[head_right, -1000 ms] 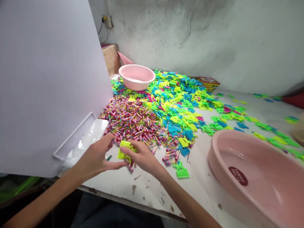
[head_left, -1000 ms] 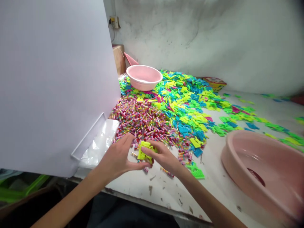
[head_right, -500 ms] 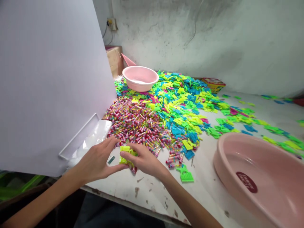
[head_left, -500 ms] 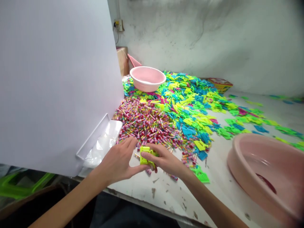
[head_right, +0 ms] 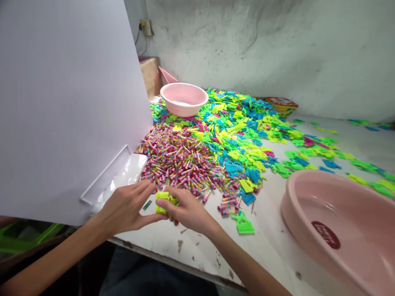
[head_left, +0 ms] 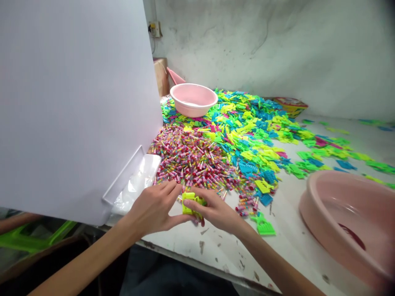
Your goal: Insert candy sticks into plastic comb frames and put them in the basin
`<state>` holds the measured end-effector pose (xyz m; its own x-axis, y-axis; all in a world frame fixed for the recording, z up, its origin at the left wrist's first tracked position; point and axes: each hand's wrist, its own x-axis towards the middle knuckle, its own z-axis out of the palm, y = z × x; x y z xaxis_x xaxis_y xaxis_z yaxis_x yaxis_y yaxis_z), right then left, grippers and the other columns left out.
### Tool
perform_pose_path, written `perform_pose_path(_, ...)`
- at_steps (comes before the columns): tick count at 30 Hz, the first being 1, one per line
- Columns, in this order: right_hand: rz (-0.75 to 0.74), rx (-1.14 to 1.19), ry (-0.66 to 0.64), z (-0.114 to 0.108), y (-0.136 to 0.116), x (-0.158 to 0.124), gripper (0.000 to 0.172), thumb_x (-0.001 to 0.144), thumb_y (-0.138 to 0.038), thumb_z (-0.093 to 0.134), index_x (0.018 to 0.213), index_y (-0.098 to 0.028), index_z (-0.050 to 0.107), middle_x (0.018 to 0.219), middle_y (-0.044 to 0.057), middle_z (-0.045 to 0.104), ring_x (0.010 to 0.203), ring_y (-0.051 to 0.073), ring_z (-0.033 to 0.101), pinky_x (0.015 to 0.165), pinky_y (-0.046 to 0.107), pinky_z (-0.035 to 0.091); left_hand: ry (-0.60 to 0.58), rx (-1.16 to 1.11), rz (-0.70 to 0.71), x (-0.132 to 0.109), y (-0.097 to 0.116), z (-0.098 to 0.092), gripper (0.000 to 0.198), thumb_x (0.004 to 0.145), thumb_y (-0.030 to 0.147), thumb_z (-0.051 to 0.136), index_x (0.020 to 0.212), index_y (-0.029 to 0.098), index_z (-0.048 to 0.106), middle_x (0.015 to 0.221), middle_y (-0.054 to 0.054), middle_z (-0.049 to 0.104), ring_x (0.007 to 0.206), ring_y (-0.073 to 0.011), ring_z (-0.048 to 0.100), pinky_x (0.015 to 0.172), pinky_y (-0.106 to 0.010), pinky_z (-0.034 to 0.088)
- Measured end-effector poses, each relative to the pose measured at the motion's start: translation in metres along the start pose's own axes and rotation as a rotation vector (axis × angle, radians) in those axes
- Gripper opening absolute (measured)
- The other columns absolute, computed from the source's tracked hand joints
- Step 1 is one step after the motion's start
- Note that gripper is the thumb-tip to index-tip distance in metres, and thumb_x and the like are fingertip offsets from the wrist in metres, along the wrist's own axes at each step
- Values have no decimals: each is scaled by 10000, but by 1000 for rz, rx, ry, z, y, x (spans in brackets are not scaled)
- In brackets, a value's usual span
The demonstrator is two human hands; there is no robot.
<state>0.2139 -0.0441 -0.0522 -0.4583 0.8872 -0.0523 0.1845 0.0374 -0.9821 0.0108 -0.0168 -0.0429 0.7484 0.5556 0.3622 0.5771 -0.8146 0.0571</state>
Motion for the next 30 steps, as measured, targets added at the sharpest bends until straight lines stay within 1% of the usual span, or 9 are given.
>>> perform_pose_path(5, 32, 69, -24, 4, 7, 0, 354, 924, -522, 547, 860, -174, 557, 609, -35, 527, 507, 105, 522, 449, 208, 456, 8, 6, 25, -4, 0, 4, 442, 885, 596, 546, 1039, 187, 473, 938, -51, 607, 862, -232, 616, 698, -335, 468)
perform_pose_path(7, 17, 96, -12, 6, 9, -1, 371, 907, -533, 573, 839, -169, 560, 618, -34, 525, 506, 99, 520, 458, 207, 451, 6, -8, 40, -5, 1, 6, 440, 888, 608, 532, 995, 186, 473, 899, -44, 602, 825, -224, 620, 670, -328, 467)
perform_pose_path(9, 1, 118, 9, 8, 11, -2, 378, 897, -529, 593, 798, -167, 549, 624, -34, 522, 504, 91, 516, 463, 202, 445, 4, -15, 44, -6, 2, 7, 430, 892, 614, 519, 934, 190, 463, 825, -24, 585, 742, -206, 615, 604, -314, 447)
perform_pose_path(12, 1, 160, 22, 10, 14, -5, 370, 885, -518, 616, 788, -168, 543, 650, -35, 519, 508, 86, 516, 451, 193, 451, -1, -17, 9, -7, 5, 9, 419, 897, 610, 512, 888, 196, 449, 774, -11, 574, 682, -196, 611, 543, -301, 417)
perform_pose_path(14, 23, 195, -13, 9, 16, -6, 361, 878, -513, 627, 799, -170, 545, 654, -41, 517, 500, 84, 515, 440, 192, 458, -7, -21, 0, -8, 8, 10, 422, 893, 614, 516, 884, 197, 453, 774, -14, 580, 690, -201, 619, 541, -299, 419)
perform_pose_path(17, 44, 241, -73, 7, 20, -8, 356, 882, -509, 624, 805, -169, 553, 648, -46, 519, 495, 83, 521, 448, 194, 466, -5, -19, 23, -9, 11, 11, 433, 888, 625, 515, 873, 195, 465, 769, -20, 590, 674, -201, 621, 535, -298, 417)
perform_pose_path(25, 53, 221, -50, 12, 31, -14, 352, 902, -507, 602, 806, -172, 546, 630, -46, 525, 494, 87, 531, 444, 183, 471, -48, -79, 20, -13, 10, 19, 441, 882, 630, 517, 868, 191, 482, 754, -21, 627, 639, -191, 642, 507, -286, 404)
perform_pose_path(30, 115, 243, -94, 15, 36, -17, 366, 892, -530, 605, 897, -166, 576, 581, -57, 530, 456, 92, 529, 427, 184, 470, -94, -139, 27, -16, 10, 25, 446, 859, 644, 540, 820, 203, 481, 683, -7, 624, 588, -188, 635, 508, -278, 390)
